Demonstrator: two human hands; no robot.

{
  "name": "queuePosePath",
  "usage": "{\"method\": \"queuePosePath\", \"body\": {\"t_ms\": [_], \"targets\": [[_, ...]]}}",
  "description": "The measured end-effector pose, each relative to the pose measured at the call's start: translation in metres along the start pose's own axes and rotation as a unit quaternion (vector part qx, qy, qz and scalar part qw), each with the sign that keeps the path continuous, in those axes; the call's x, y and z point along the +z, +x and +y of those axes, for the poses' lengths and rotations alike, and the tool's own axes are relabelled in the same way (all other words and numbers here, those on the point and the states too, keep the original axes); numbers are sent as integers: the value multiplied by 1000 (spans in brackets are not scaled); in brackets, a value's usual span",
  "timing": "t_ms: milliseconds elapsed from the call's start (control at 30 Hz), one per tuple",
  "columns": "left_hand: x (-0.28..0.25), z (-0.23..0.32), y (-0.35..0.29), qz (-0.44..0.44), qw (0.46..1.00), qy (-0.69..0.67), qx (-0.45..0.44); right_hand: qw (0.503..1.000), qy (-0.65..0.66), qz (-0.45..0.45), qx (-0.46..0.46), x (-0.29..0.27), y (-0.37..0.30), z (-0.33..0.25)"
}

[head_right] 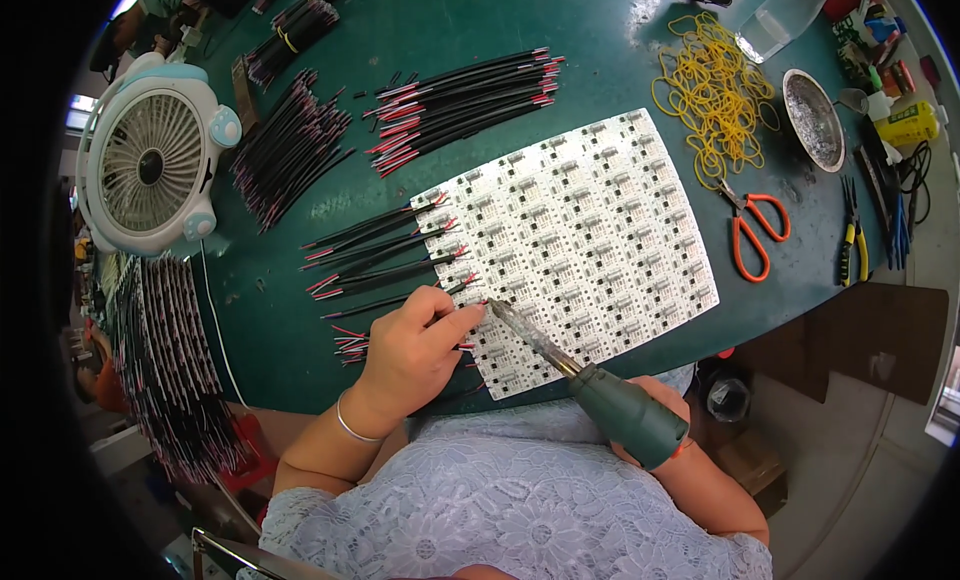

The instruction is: The person solders individual wires onto an LED light circuit board with a soldering iron.

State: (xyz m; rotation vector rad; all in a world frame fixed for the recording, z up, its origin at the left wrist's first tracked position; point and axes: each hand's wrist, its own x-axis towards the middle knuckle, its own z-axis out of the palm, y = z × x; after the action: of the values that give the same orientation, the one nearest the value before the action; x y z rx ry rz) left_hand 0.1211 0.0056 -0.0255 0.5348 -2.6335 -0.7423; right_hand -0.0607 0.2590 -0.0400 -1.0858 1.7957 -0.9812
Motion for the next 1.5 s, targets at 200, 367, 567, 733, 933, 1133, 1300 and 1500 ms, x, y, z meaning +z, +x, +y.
{"method": "queuePosePath", "body": {"t_ms": [200, 367, 567, 733, 933, 1133, 1300, 1500], "targets": [[0, 1, 0, -4, 1000, 6, -2, 992, 23, 127, -16, 5, 10, -37], [-1, 2, 2, -1, 1000, -2, -11, 997, -21, 66, -27, -5, 1, -32], [-1, 0, 2, 13, 1000, -16, 0, 995, -9, 27, -93, -5, 3, -19], [-2, 0, 2, 4, 1000, -16, 2, 989, -81, 53, -110, 1, 0, -8], [-1, 1, 2, -3, 1000, -9, 4, 987, -46, 90, -125, 8, 3, -6], [-1, 1, 1, 1, 1000, 2, 5, 996, 69, 54, 9, 0, 4, -30], [-2, 1, 2, 2, 1000, -2, 2, 997, -49, 37, -45, -2, -9, -13], [-1, -1, 5, 6, 999, -29, -16, 997, -24, 60, -43, 3, -9, -9]]}}
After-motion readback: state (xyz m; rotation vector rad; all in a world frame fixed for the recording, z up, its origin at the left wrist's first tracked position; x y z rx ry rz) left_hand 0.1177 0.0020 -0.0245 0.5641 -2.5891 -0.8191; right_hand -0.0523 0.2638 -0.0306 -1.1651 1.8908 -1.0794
